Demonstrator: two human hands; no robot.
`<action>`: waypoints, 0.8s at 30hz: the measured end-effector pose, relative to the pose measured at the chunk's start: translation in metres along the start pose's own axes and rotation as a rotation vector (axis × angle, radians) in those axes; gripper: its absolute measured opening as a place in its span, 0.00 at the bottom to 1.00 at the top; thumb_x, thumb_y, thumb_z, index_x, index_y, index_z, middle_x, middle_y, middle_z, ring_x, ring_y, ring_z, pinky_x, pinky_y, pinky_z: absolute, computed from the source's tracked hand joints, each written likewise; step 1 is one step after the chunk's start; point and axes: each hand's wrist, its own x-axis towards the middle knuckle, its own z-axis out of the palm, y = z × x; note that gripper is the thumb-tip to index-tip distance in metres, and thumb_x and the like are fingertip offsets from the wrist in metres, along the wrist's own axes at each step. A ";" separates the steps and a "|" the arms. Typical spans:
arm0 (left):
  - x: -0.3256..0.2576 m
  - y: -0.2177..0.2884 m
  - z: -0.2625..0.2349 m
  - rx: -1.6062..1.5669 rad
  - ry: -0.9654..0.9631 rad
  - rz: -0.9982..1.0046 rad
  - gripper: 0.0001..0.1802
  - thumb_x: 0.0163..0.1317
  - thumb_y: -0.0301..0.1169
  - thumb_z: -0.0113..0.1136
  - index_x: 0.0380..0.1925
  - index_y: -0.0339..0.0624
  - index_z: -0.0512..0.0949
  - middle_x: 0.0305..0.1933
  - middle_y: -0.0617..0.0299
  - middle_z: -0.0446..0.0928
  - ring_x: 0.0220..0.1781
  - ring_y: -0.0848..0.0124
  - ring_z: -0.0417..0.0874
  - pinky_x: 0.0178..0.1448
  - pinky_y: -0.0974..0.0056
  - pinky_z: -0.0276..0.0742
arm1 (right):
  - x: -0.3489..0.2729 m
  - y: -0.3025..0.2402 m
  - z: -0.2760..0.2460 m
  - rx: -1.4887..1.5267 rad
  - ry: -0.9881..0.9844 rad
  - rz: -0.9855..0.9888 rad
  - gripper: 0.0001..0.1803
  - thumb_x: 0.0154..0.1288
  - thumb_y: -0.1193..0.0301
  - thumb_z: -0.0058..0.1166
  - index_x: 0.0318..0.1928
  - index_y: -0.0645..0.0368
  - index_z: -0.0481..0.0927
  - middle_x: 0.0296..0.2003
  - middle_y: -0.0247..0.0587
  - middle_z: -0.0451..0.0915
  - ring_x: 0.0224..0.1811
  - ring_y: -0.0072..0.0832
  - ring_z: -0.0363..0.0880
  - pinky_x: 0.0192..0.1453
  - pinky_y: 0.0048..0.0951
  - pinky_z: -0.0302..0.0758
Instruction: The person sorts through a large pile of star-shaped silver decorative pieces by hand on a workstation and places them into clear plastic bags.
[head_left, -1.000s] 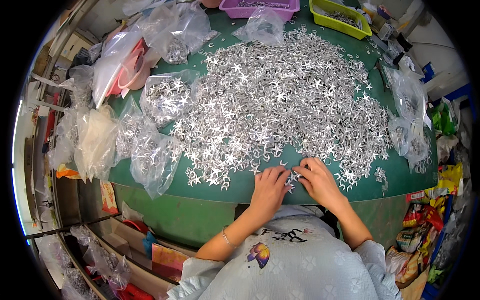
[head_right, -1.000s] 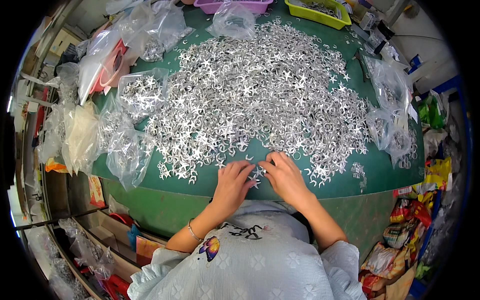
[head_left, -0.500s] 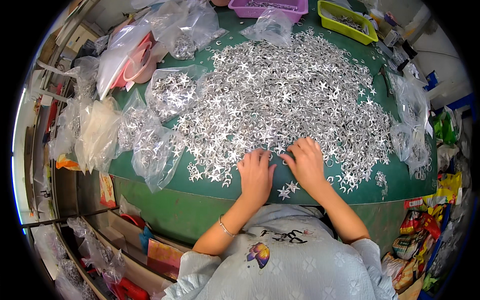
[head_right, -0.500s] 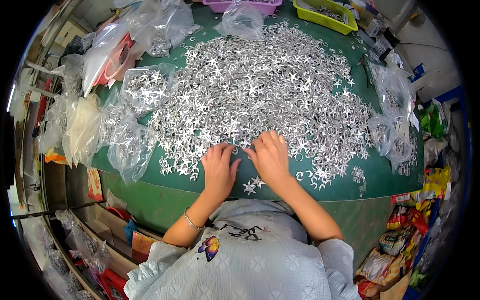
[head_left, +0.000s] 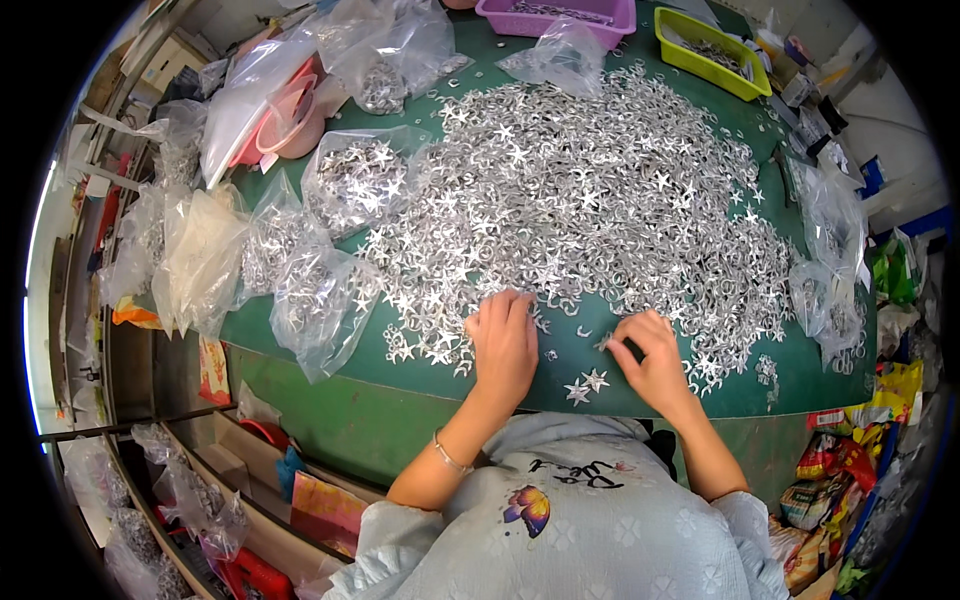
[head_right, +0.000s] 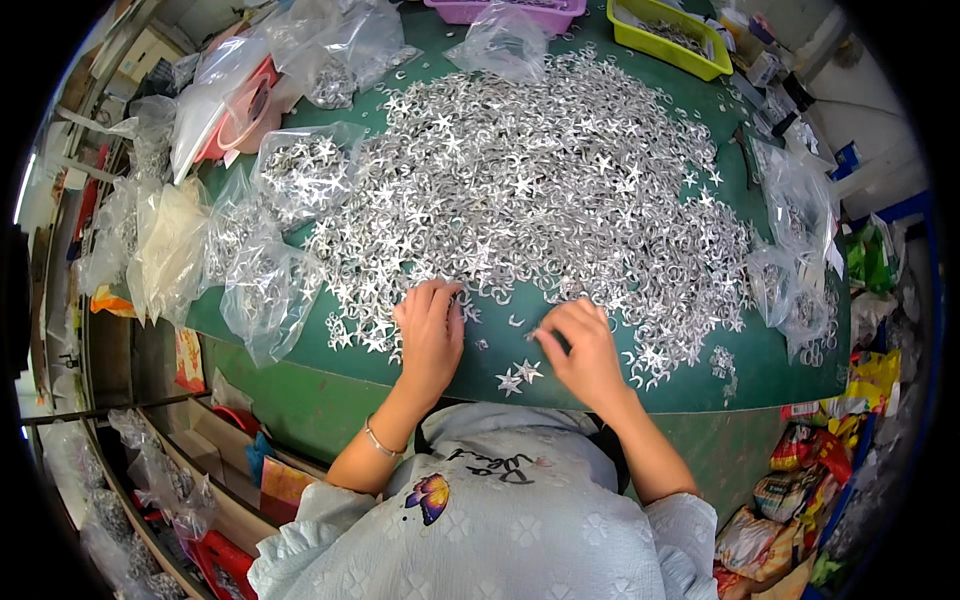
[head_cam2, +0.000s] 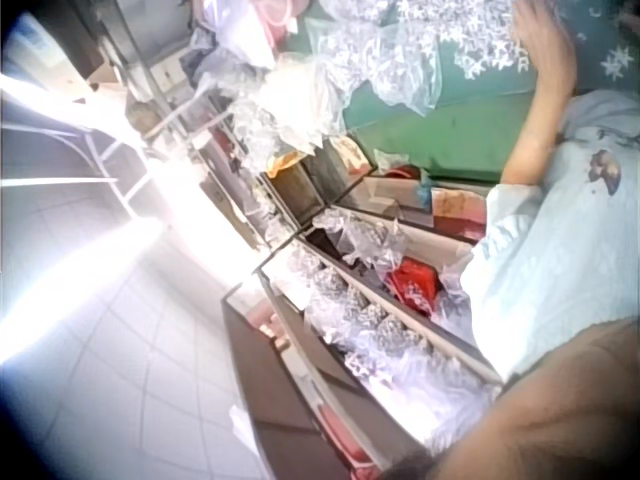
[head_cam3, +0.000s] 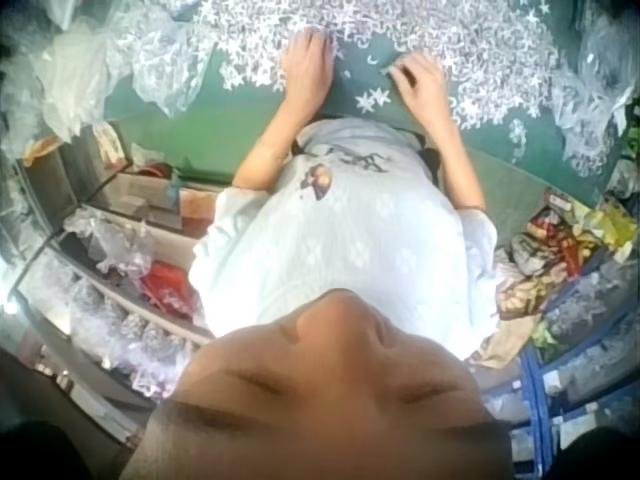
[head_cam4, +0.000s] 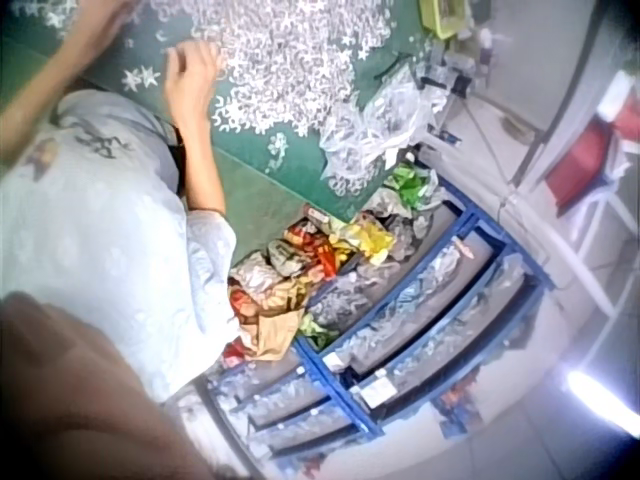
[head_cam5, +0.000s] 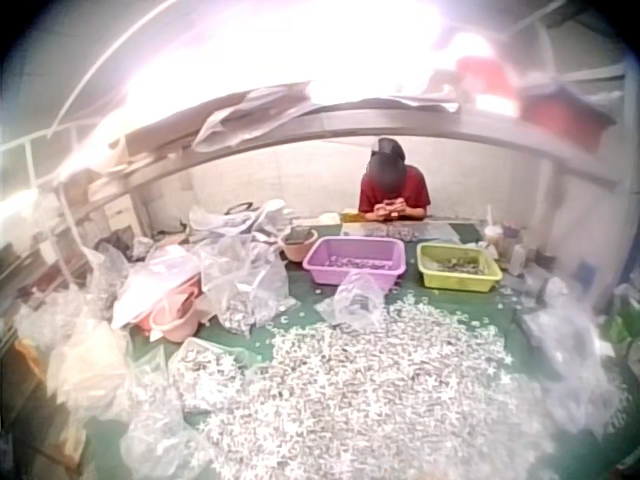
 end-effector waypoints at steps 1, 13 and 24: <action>0.009 0.002 0.003 -0.006 0.017 -0.005 0.18 0.51 0.25 0.63 0.45 0.42 0.76 0.44 0.59 0.71 0.48 0.61 0.71 0.50 0.55 0.59 | -0.001 0.007 0.001 0.057 0.002 0.033 0.07 0.52 0.79 0.61 0.27 0.63 0.75 0.31 0.41 0.76 0.36 0.38 0.73 0.42 0.33 0.68; 0.036 0.000 0.018 0.021 0.038 0.037 0.15 0.53 0.27 0.64 0.42 0.41 0.78 0.44 0.60 0.72 0.47 0.62 0.71 0.51 0.55 0.59 | 0.020 0.048 -0.022 0.272 0.234 0.474 0.05 0.57 0.78 0.56 0.25 0.63 0.75 0.22 0.29 0.76 0.22 0.13 0.65 0.26 0.19 0.62; 0.039 -0.005 0.018 0.038 0.054 0.076 0.14 0.54 0.26 0.64 0.42 0.41 0.78 0.44 0.60 0.73 0.48 0.63 0.72 0.51 0.56 0.59 | 0.003 0.019 -0.015 -0.232 0.096 0.074 0.09 0.49 0.76 0.65 0.32 0.61 0.80 0.31 0.38 0.74 0.35 0.35 0.71 0.38 0.32 0.66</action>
